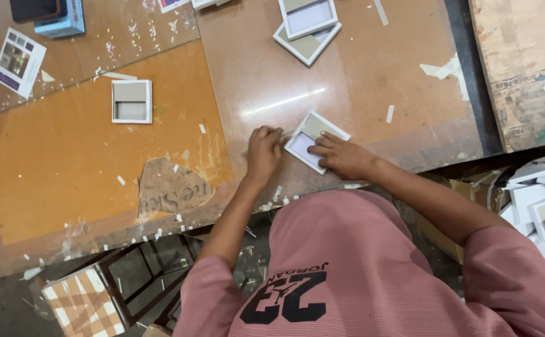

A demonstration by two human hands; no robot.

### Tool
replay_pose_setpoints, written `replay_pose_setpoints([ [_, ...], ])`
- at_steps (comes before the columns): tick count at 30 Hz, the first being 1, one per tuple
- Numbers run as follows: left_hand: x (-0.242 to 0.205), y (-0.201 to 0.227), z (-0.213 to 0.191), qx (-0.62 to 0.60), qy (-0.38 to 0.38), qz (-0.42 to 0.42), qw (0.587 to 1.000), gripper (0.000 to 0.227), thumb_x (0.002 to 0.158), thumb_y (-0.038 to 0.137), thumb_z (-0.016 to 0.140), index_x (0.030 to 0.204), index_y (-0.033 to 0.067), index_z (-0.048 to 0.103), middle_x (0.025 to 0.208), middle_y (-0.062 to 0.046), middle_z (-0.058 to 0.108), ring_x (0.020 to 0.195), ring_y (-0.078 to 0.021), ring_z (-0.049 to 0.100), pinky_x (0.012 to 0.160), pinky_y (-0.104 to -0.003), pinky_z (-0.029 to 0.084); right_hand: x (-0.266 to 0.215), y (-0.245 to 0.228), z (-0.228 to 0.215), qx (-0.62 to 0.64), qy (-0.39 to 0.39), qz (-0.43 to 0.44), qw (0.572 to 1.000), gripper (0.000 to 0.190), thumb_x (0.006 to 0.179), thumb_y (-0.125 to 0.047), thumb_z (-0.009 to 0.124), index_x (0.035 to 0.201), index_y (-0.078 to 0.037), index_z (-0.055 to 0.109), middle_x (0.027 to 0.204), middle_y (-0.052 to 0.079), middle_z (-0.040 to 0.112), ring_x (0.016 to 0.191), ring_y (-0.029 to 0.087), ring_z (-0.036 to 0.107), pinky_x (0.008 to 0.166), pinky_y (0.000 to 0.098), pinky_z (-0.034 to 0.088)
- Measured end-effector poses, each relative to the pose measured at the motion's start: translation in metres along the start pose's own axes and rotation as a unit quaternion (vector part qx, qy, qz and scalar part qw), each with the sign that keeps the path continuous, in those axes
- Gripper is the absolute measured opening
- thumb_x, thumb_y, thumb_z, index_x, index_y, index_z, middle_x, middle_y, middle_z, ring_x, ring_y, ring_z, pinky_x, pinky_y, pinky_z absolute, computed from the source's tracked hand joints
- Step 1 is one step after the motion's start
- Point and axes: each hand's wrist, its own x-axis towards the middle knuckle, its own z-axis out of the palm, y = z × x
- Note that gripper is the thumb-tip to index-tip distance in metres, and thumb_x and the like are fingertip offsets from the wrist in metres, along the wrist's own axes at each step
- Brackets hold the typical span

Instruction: The person assembles small white picture frames by hand. They pick up frame parts, align them, and press them together on a workbench. Completed frames are placed aside while the person continues with the next unit.

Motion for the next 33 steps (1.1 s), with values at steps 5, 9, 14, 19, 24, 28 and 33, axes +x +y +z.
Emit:
replay_pose_setpoints([
  [5, -0.002, 0.018, 0.031, -0.092, -0.119, -0.143, 0.978, 0.028, 0.085, -0.004, 0.058, 0.103, 0.0019, 0.078, 0.090, -0.021, 0.074, 0.070, -0.0298, 0.072, 0.070, -0.042, 0.057, -0.012, -0.003, -0.041, 0.016, 0.030, 0.087, 0.996, 0.032, 0.077, -0.027, 0.075, 0.088, 0.003, 0.074, 0.132, 0.017, 0.058, 0.124, 0.037, 0.050, 0.108, 0.0455, 0.038],
  [9, -0.030, 0.038, 0.045, -0.143, -0.213, -0.213, 0.943, 0.018, 0.093, 0.003, 0.065, 0.107, 0.0002, 0.076, 0.080, -0.025, 0.070, 0.065, -0.0315, 0.069, 0.065, -0.041, 0.052, -0.013, -0.009, -0.023, 0.153, 0.151, 0.222, 0.951, 0.020, 0.086, -0.012, 0.067, 0.096, 0.004, 0.073, 0.111, 0.021, 0.067, 0.108, 0.040, 0.060, 0.097, 0.0471, 0.048],
  [14, -0.042, 0.039, 0.046, -0.167, -0.085, -0.149, 0.971, 0.021, 0.092, 0.002, 0.063, 0.109, -0.0044, 0.073, 0.093, -0.020, 0.073, 0.079, -0.0289, 0.072, 0.074, -0.038, 0.055, -0.003, 0.001, 0.026, 0.239, 0.219, 0.290, 0.900, 0.021, 0.082, 0.001, 0.058, 0.095, 0.003, 0.075, 0.098, 0.024, 0.072, 0.094, 0.042, 0.068, 0.088, 0.0470, 0.054],
  [19, -0.032, 0.033, 0.044, 0.021, 0.016, -0.093, 0.995, 0.022, 0.091, 0.003, 0.065, 0.109, -0.0070, 0.073, 0.088, -0.017, 0.063, 0.085, -0.0334, 0.062, 0.076, -0.043, 0.052, 0.006, 0.022, 0.048, 0.312, 0.144, 0.352, 0.871, 0.035, 0.075, 0.003, 0.061, 0.104, -0.002, 0.080, 0.098, 0.021, 0.075, 0.088, 0.035, 0.074, 0.082, 0.0410, 0.058],
  [24, -0.023, 0.035, 0.058, 0.080, 0.067, -0.082, 0.991, 0.020, 0.094, 0.004, 0.065, 0.111, -0.0046, 0.072, 0.085, -0.013, 0.059, 0.084, -0.0300, 0.059, 0.074, -0.042, 0.049, 0.008, 0.037, 0.055, 0.470, 0.130, 0.380, 0.786, 0.031, 0.080, 0.006, 0.061, 0.106, 0.003, 0.079, 0.097, 0.016, 0.078, 0.083, 0.020, 0.074, 0.075, 0.0311, 0.058],
  [28, -0.027, 0.038, 0.061, 0.097, 0.130, -0.130, 0.978, 0.015, 0.096, 0.004, 0.067, 0.108, -0.0037, 0.073, 0.084, -0.013, 0.058, 0.082, -0.0295, 0.058, 0.072, -0.042, 0.049, 0.012, 0.034, 0.059, 0.602, 0.130, 0.430, 0.660, 0.031, 0.091, 0.010, 0.051, 0.110, 0.008, 0.075, 0.093, 0.015, 0.076, 0.077, 0.015, 0.067, 0.070, 0.0286, 0.057],
  [33, -0.018, 0.038, 0.061, 0.058, 0.079, -0.081, 0.992, 0.016, 0.092, 0.006, 0.068, 0.105, -0.0012, 0.072, 0.085, -0.011, 0.059, 0.085, -0.0298, 0.061, 0.073, -0.042, 0.050, 0.016, 0.034, 0.054, 0.628, 0.122, 0.431, 0.637, 0.032, 0.091, 0.011, 0.051, 0.113, 0.008, 0.073, 0.099, 0.014, 0.074, 0.081, 0.014, 0.067, 0.075, 0.0272, 0.057],
])
